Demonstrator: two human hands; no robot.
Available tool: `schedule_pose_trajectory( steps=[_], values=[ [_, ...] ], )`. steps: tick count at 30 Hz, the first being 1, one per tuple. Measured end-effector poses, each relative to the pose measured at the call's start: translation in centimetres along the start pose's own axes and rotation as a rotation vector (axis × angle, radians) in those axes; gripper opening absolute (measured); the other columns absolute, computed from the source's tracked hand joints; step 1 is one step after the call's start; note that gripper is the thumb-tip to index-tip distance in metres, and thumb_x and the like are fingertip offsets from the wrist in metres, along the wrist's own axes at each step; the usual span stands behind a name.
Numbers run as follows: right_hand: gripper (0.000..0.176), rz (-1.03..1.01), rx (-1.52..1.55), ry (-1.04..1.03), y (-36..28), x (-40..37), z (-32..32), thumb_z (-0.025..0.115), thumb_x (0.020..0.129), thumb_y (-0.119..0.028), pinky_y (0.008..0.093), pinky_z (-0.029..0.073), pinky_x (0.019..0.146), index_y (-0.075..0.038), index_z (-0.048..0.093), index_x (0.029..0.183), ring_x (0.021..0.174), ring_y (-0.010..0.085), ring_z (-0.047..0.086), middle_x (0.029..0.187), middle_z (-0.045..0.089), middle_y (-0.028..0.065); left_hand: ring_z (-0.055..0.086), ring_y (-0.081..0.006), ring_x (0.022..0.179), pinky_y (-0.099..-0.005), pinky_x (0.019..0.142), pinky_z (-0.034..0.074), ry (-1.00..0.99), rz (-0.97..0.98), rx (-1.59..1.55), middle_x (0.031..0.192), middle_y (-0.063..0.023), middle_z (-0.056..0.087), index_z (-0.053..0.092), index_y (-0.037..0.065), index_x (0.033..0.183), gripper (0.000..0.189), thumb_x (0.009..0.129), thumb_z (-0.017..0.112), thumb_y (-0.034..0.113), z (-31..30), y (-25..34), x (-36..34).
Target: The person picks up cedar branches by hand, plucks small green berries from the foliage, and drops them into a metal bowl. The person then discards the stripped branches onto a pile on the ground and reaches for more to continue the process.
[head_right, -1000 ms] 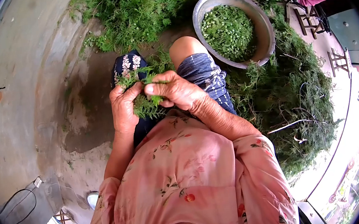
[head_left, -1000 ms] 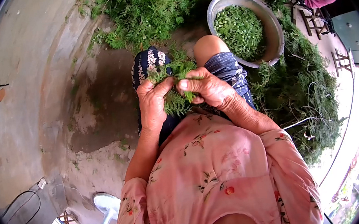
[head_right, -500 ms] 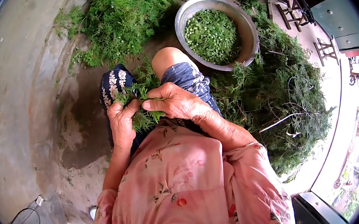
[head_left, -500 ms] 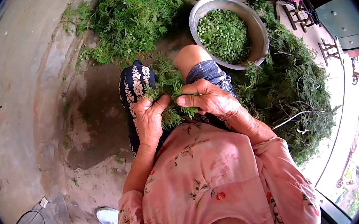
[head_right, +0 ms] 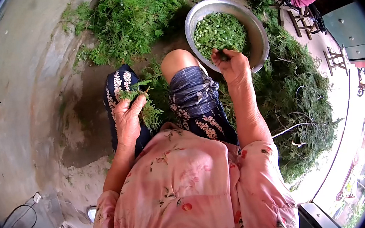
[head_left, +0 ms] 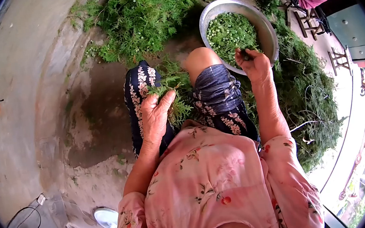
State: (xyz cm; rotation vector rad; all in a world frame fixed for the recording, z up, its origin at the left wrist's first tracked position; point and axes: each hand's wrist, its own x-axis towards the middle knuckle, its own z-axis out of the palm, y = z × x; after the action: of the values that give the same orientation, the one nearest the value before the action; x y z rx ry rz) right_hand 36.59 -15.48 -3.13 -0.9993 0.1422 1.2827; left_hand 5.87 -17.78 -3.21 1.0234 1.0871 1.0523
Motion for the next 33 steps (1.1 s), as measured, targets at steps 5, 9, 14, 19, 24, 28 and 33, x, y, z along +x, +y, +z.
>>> schedule_pose_trajectory(
  steps=[5,9,14,19,24,28,33],
  values=[
    [0.033,-0.161,-0.007,-0.015,-2.1,3.9,-2.1,0.036,0.093,-0.017,0.0528,0.045,0.086,0.004,0.033,0.119,0.095,0.0361,0.051,0.113,0.045,0.0228,0.045,-0.0044,0.064,-0.02,0.059,0.038,-0.035,0.003,0.025,0.073,0.0046,0.056,0.063,0.002,0.086,0.014,0.082,0.064,0.016,0.8,1.4,0.0],
    [0.049,-0.328,-0.025,0.145,-3.6,3.7,-0.6,0.034,0.093,-0.017,0.0528,0.044,0.088,0.002,0.016,0.135,0.108,0.039,0.045,0.131,0.028,0.0185,0.046,-0.0044,0.066,-0.02,0.061,0.038,-0.051,-0.021,-0.019,0.074,0.0041,0.057,0.063,0.001,0.086,0.013,0.082,0.063,0.014,0.8,1.2,-0.2],
    [0.021,-0.255,0.233,0.237,-5.1,7.0,-3.8,0.042,0.09,-0.005,0.0444,0.056,0.07,0.005,0.038,0.108,0.077,0.035,0.058,0.099,0.049,0.0169,0.046,-0.0042,0.067,-0.02,0.061,0.038,-0.065,-0.002,-0.003,0.074,0.0044,0.057,0.063,0.001,0.086,0.014,0.082,0.064,0.014,0.4,1.1,-0.2],
    [0.037,-0.298,0.053,0.179,-4.5,4.4,-2.7,0.052,0.087,-0.01,0.0492,0.051,0.083,0.001,0.039,0.12,0.097,0.0339,0.052,0.124,0.041,0.0125,0.047,-0.0042,0.067,-0.0206,0.062,0.039,-0.064,-0.002,-0.025,0.075,0.0045,0.058,0.063,0.001,0.087,0.014,0.082,0.063,0.014,0.6,1.8,-0.5],
    [0.042,-0.391,-0.007,0.222,-5.8,5.8,-4.4,0.049,0.087,-0.007,0.0466,0.05,0.086,0.006,0.032,0.124,0.1,0.0355,0.049,0.133,0.027,0.0157,0.045,-0.004,0.067,-0.0213,0.06,0.039,-0.083,0.044,0.048,0.072,0.0043,0.055,0.061,0.0,0.086,0.014,0.083,0.062,0.014,0.2,1.9,-0.6],
    [0.031,-0.448,0.043,0.294,-6.2,5.9,-5.1,0.041,0.089,-0.001,0.046,0.053,0.081,0.013,0.036,0.116,0.094,0.0381,0.052,0.117,0.038,0.026,0.045,-0.0065,0.063,-0.0254,0.057,0.041,-0.076,0.11,0.204,0.07,-0.003,0.055,0.057,-0.002,0.087,0.013,0.082,0.06,0.01,-0.1,1.4,-1.1],
    [0.023,-0.443,0.082,0.178,-4.8,4.0,-2.9,0.036,0.09,-0.001,0.0485,0.049,0.085,0.013,0.04,0.107,0.094,0.0358,0.054,0.106,0.049,0.0242,0.056,-0.0182,0.074,-0.0283,0.067,0.045,-0.048,0.059,0.441,0.083,-0.0118,0.059,0.055,-0.003,0.093,0.019,0.078,0.061,0.008,-2.6,-1.8,-0.2]
  ],
)
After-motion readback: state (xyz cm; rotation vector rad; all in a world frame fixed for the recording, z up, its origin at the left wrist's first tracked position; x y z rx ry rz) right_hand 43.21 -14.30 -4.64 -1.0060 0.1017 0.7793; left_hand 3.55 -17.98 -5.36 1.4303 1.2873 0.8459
